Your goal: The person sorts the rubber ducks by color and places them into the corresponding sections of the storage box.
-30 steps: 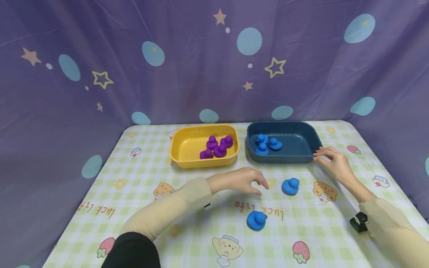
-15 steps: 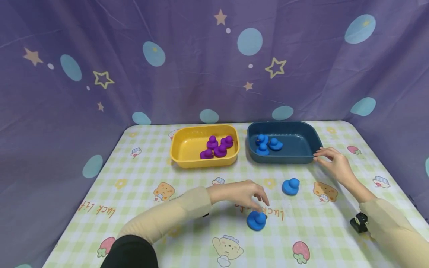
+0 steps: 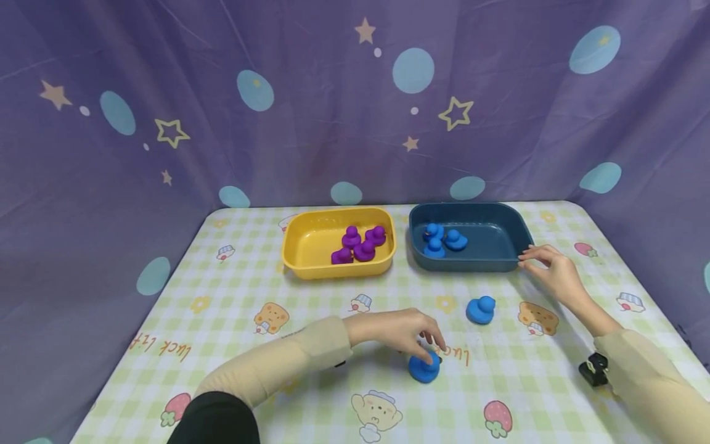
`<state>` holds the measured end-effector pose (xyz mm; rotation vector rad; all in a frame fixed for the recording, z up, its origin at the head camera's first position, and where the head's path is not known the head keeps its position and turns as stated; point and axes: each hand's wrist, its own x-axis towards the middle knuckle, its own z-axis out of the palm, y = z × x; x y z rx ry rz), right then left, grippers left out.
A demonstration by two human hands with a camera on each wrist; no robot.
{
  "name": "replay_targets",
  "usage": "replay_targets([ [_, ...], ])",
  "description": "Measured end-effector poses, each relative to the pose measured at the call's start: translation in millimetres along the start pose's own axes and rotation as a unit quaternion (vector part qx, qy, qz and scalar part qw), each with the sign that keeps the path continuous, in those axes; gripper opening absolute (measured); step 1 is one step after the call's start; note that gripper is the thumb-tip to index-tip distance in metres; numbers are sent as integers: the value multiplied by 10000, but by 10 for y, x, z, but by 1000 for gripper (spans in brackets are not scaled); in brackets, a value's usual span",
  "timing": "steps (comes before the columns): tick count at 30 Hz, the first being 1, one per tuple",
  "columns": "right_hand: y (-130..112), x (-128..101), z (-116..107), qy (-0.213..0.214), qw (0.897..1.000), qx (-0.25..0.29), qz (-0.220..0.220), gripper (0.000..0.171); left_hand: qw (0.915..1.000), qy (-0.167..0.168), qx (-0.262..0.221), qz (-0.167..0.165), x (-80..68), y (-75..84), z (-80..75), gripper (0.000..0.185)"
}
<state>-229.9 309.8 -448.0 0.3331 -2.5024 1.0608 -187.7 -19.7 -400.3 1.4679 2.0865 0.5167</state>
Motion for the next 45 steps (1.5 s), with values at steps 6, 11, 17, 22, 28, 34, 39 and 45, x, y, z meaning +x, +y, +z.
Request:
replay_targets([
  [6,-67,-6,-17,-82,10000,31,-10,14,9999,-71,-33,-107,10,-19,63,30],
  [11,41,1,15,11,9998,180,-37,13,9997,-104,38,-208,21,-27,109,30],
  [17,452,24,126,198,9995,89,-244,13,9998,-94,81,-135,13,-25,130,29],
  [22,608,33,167,250,9991,-58,-341,12,9998,-115,109,-108,9,-17,142,29],
  [28,230,1,65,134,9996,252,-80,15,9997,-162,136,-103,13,-21,159,29],
  [34,-54,-11,3,63,9999,70,35,13,9997,-160,166,-22,21,-30,159,29],
  [39,53,-11,36,146,9998,126,-51,13,9997,-187,180,11,27,-33,158,28],
  [45,35,-19,33,239,9995,207,-45,15,9995,-160,251,106,40,-15,125,29],
])
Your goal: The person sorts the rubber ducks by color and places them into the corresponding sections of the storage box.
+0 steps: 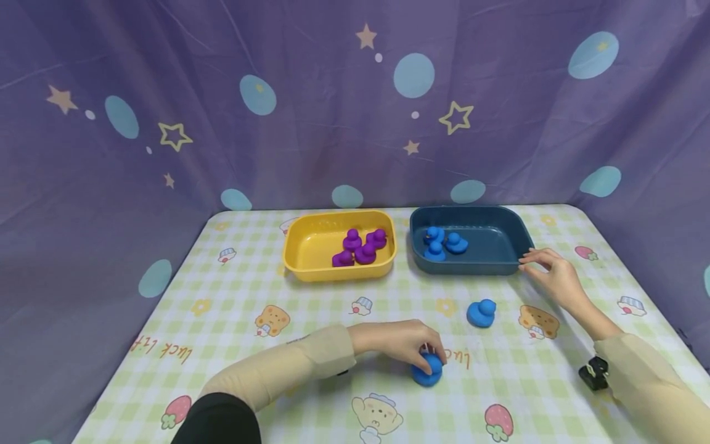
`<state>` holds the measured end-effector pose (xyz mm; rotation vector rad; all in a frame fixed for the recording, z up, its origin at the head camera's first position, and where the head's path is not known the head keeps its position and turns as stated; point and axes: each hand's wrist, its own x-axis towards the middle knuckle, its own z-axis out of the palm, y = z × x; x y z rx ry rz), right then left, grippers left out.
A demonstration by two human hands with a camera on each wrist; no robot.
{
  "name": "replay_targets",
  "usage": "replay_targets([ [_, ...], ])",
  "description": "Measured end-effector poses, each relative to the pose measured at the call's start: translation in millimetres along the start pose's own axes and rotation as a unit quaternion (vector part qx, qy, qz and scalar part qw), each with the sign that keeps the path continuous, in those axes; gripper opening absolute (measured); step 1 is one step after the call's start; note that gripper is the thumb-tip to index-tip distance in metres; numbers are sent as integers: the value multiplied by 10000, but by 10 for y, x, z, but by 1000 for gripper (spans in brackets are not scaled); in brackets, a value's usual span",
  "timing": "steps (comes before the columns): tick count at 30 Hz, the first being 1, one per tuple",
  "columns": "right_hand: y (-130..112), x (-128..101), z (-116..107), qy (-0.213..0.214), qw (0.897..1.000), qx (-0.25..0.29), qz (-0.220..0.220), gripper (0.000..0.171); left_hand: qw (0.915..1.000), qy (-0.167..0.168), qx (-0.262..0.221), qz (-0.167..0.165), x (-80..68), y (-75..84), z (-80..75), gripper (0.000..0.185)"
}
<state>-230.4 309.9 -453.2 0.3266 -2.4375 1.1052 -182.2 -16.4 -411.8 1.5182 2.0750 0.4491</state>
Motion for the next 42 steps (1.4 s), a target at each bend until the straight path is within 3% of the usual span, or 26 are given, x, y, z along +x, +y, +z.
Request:
replay_targets([
  [9,-64,13,-20,-181,9996,-202,45,12,9999,126,-77,-78,10,-26,-73,27],
  [10,29,15,2,-123,9996,-232,-34,11,9997,123,-127,-143,10,-26,-80,27],
  [15,57,8,2,-73,9998,-163,-114,11,9995,154,-80,-247,33,-26,-139,27],
  [21,165,-7,16,15,9998,-65,-186,13,9993,351,130,5,76,-35,-284,27],
  [24,81,-6,3,-17,9999,-28,-127,11,9989,453,119,30,97,-45,-358,26],
  [29,-57,3,-28,-127,9999,-61,-67,11,9982,606,8,-14,144,-74,-490,26],
  [42,-72,6,-26,-161,9998,-126,-10,12,9921,1249,46,-109,273,-174,-800,28],
])
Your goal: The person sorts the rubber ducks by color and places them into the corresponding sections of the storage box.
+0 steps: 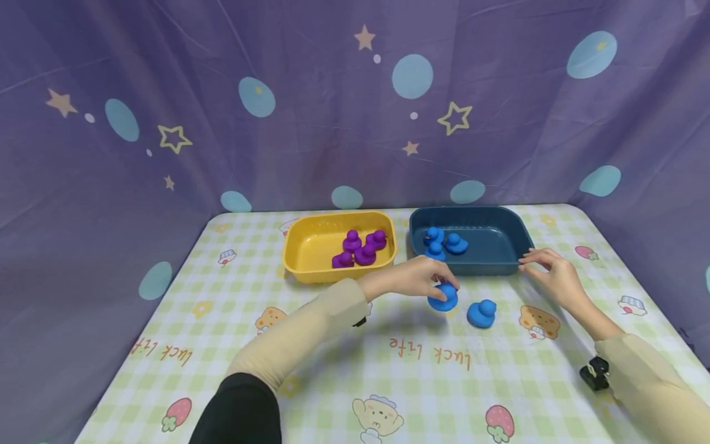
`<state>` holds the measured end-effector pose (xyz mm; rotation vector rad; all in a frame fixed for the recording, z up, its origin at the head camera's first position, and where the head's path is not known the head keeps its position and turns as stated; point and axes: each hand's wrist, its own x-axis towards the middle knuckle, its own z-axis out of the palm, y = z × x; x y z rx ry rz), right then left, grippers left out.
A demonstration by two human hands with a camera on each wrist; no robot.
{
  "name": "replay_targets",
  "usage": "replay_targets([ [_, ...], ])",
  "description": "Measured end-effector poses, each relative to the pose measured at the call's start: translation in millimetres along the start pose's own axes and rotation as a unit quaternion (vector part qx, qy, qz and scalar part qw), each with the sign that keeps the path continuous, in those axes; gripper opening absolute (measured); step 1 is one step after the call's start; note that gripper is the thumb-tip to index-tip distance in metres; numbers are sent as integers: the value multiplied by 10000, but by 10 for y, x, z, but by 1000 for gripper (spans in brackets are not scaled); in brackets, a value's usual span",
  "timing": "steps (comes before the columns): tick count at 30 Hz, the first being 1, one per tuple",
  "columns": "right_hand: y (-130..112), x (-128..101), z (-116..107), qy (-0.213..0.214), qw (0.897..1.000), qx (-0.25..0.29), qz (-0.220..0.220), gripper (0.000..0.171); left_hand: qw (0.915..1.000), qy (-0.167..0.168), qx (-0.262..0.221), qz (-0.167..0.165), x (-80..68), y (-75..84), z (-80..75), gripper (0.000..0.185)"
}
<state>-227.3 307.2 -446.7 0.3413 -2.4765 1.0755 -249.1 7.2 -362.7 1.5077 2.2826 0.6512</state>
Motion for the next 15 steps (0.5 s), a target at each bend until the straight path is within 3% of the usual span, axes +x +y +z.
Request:
replay_targets([
  [7,30,3,11,26,10000,44,13,13,9996,253,-23,-121,92,-90,-98,29],
  [15,334,2,80,157,9996,140,-184,13,9982,512,112,-294,194,-161,-188,29],
])
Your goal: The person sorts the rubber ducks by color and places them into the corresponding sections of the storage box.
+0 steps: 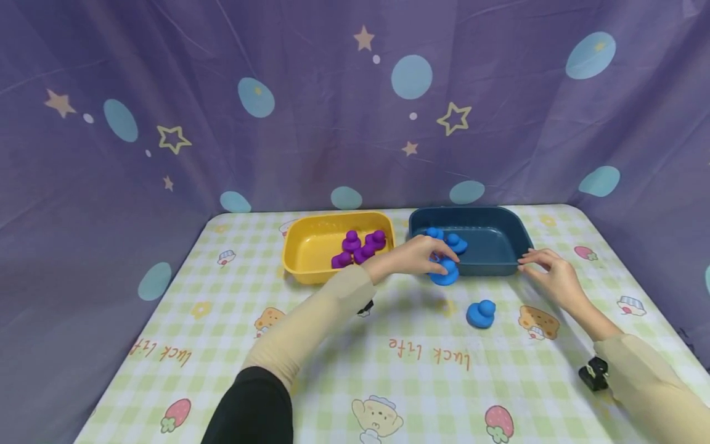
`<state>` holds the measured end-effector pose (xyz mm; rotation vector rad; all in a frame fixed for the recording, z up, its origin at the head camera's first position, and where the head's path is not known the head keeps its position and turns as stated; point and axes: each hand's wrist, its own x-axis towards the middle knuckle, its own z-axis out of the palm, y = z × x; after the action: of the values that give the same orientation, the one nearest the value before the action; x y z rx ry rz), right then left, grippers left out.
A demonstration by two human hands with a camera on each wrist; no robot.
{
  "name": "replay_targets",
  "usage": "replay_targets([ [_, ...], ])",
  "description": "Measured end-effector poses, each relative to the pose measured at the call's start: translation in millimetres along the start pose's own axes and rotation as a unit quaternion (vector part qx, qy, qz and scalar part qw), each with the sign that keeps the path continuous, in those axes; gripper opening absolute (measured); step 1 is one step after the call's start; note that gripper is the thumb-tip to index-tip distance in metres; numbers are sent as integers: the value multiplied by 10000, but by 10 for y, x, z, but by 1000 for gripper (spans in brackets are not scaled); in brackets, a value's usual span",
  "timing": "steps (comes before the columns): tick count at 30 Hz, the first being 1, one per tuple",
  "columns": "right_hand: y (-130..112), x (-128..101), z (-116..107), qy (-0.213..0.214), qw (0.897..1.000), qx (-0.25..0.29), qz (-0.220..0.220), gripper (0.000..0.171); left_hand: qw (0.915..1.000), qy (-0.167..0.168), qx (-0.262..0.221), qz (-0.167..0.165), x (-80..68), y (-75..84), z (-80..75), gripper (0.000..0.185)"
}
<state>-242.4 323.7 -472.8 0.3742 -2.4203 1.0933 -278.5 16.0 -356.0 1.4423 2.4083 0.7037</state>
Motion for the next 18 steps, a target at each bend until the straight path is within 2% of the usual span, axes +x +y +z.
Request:
replay_targets([
  [7,-292,-6,-47,31,9998,12,201,12,9993,91,-133,-332,108,-57,-61,30],
  [14,-343,-5,-55,-43,9999,-111,76,11,9975,132,-164,-677,252,-95,-113,30],
  [18,-345,9,-66,-101,9999,-85,75,11,9972,148,-3,-729,361,-134,-134,30],
])
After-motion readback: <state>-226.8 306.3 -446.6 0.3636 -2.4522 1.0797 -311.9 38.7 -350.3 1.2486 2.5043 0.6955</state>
